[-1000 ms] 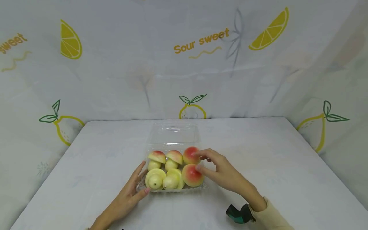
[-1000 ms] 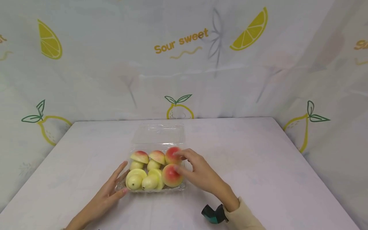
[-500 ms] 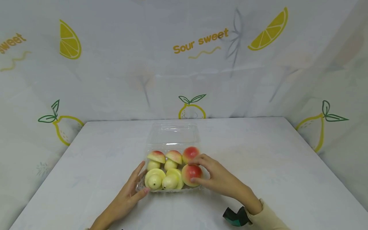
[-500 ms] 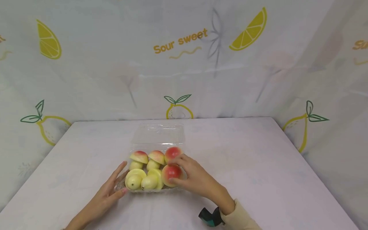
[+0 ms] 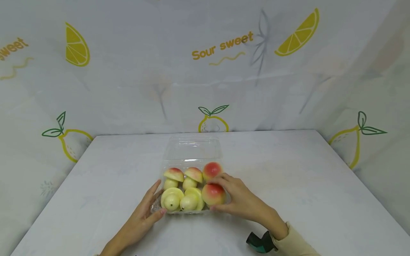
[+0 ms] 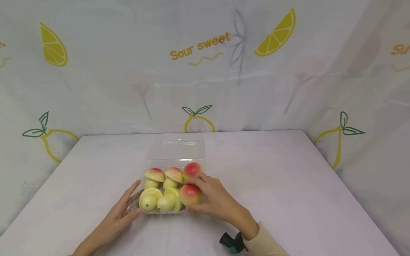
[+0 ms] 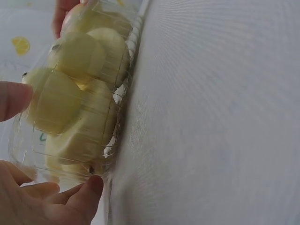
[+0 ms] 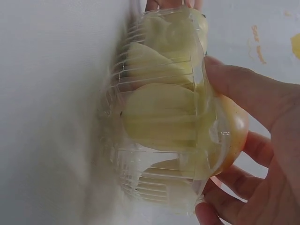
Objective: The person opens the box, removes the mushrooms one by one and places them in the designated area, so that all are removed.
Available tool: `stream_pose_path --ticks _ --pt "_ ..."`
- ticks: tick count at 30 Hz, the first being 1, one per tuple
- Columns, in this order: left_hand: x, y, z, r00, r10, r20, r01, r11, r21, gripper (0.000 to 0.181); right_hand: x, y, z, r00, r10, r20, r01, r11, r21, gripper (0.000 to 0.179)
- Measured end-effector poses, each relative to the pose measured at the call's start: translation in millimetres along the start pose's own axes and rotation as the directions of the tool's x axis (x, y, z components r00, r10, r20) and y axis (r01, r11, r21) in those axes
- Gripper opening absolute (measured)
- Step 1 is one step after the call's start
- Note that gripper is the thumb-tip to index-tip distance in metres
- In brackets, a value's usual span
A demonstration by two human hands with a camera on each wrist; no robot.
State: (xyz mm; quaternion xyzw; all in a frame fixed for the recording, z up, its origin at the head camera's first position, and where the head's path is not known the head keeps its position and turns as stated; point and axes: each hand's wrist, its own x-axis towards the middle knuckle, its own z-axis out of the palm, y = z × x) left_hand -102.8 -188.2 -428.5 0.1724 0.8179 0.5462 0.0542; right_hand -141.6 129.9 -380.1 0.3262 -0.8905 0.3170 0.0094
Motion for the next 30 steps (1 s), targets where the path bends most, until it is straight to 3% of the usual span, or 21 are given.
stream_pose_path --ticks 13,21,30 --pt "-0.8 1.9 2.1 1.000 -0.018 -0.016 0.018 1.000 0.024 0.082 0.1 -0.9 -0.3 1.000 0.011 -0.003 -0.011 1.000 -0.012 0.062" --pt "-0.5 3.6 3.8 0.999 -0.047 -0.018 0.047 0.999 -0.024 0.083 0.3 1.0 -2.2 1.000 -0.019 -0.008 0.019 1.000 -0.001 0.063" --pt "-1.1 6.1 4.9 0.998 0.029 -0.054 -0.025 0.997 0.067 0.082 -0.1 0.7 -4.0 1.000 -0.007 -0.005 0.007 1.000 0.012 0.062"
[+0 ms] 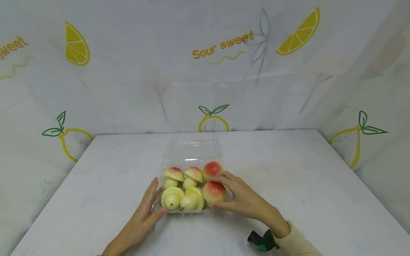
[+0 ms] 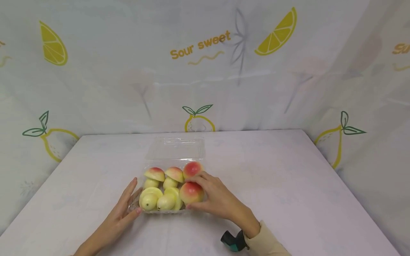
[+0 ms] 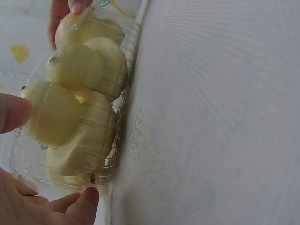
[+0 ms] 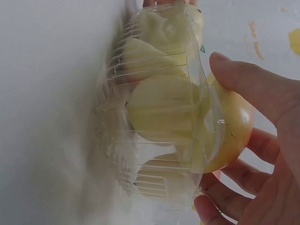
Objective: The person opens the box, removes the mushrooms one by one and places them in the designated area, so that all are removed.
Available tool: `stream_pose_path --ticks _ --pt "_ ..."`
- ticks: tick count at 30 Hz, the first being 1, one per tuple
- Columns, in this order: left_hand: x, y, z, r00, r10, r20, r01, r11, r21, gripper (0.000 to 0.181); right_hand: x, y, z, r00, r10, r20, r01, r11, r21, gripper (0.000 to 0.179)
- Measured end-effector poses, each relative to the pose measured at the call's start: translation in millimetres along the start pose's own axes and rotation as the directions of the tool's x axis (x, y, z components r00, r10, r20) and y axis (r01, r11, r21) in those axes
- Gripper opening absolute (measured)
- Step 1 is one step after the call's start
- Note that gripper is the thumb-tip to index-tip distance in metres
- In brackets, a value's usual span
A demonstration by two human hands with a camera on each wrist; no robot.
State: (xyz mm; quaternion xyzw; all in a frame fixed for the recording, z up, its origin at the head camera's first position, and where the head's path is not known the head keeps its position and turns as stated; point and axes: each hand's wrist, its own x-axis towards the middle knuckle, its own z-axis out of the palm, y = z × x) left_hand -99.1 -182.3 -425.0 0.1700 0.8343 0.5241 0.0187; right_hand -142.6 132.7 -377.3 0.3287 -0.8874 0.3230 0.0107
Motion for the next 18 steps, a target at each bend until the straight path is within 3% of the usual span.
stream_pose_path --ticks 11,18 --pt "-0.6 -1.2 0.1 1.000 -0.001 -0.008 0.001 0.999 0.046 0.082 0.0 0.1 -0.1 1.000 0.005 0.007 -0.005 1.000 0.007 0.062" --pt "-0.6 0.8 0.5 0.999 -0.038 0.007 0.038 0.999 -0.011 0.082 0.0 0.9 0.2 1.000 0.009 0.009 -0.009 1.000 0.001 0.062"
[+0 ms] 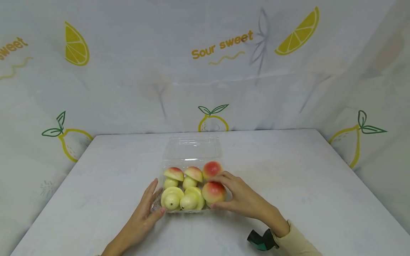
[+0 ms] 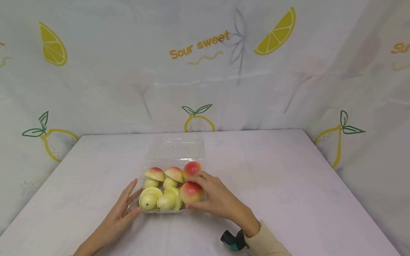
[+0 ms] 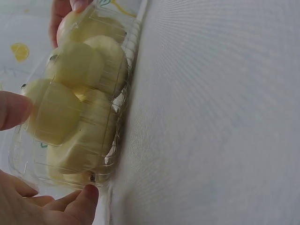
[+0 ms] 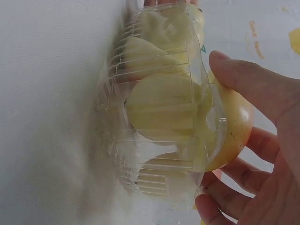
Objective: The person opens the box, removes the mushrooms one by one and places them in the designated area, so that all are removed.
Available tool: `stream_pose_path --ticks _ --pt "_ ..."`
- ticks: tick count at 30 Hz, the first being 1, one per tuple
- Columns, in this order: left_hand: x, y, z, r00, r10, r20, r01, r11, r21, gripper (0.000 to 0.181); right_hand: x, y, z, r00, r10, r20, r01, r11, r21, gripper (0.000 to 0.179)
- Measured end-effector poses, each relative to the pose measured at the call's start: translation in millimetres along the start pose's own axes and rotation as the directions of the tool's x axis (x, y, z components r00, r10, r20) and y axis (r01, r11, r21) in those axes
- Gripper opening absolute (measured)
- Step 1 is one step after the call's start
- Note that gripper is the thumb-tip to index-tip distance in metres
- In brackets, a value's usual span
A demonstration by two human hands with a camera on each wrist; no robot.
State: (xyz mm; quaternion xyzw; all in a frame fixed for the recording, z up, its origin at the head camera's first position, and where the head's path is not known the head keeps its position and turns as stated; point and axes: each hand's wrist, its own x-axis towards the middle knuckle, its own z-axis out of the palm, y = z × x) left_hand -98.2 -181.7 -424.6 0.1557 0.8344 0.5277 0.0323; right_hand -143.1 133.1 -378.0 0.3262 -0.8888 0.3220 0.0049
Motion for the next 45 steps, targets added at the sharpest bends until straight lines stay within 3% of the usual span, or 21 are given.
stream_pose_path --ticks 11,31,45 --pt "1.4 -3.0 -0.5 1.000 -0.025 0.016 0.025 0.999 -0.023 0.082 0.1 -2 -2 1.000 -0.007 -0.006 0.007 1.000 0.008 0.062" --pt "1.0 -2.3 0.3 0.999 -0.027 0.023 0.027 0.999 -0.023 0.082 -2.7 0 -15 0.994 -0.035 -0.106 0.044 0.995 0.090 0.057" --pt "1.2 -2.3 -0.1 0.999 -0.032 0.022 0.033 0.999 -0.031 0.082 -4.0 5 -21 0.994 -0.008 -0.108 0.013 0.999 0.045 0.037"
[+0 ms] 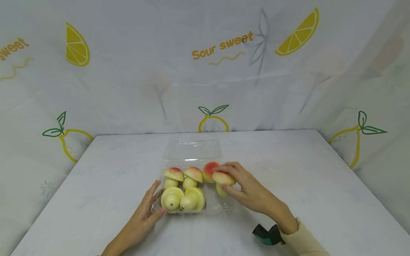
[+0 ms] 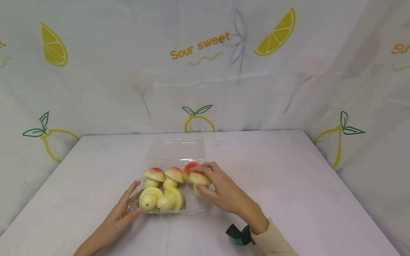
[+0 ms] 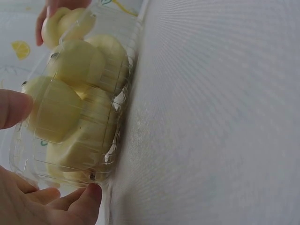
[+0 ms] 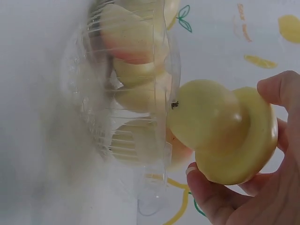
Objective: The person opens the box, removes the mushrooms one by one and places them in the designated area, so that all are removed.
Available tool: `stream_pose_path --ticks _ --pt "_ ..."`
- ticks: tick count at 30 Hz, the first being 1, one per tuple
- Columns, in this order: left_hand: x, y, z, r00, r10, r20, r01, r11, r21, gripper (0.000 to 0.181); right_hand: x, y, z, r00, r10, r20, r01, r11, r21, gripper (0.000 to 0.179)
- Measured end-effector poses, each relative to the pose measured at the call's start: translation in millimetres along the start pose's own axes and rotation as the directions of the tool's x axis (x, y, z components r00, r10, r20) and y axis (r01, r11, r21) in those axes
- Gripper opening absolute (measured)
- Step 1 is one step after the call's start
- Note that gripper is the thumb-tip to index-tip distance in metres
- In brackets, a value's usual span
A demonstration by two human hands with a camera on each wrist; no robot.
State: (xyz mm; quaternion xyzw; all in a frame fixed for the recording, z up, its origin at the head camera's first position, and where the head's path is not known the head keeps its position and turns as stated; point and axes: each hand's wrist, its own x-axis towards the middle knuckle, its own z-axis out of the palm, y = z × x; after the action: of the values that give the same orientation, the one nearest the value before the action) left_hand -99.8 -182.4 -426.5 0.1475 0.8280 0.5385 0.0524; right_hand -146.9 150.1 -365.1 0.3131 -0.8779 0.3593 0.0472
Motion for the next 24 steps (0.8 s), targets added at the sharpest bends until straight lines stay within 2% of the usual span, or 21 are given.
stream_pose_path --ticks 6,11,18,24 --pt "-0.3 0.5 -0.1 1.000 -0.009 0.007 0.010 1.000 -0.005 0.082 0.4 3 -1 0.999 0.040 0.007 -0.040 0.999 0.010 0.036" --pt "-0.2 0.2 -0.3 1.000 -0.002 0.006 0.002 1.000 0.002 0.081 0.9 5 -1 0.996 0.088 0.004 -0.088 0.995 0.040 0.043" --pt "0.1 0.1 -0.3 1.000 0.002 0.005 -0.002 1.000 0.009 0.081 2.9 8 -1 0.997 0.066 -0.049 -0.063 0.996 0.067 0.050" --pt "0.1 0.6 -0.3 1.000 -0.010 0.003 0.010 1.000 0.011 0.081 4.1 12 -5 0.991 0.101 -0.087 -0.089 0.987 0.134 0.060"
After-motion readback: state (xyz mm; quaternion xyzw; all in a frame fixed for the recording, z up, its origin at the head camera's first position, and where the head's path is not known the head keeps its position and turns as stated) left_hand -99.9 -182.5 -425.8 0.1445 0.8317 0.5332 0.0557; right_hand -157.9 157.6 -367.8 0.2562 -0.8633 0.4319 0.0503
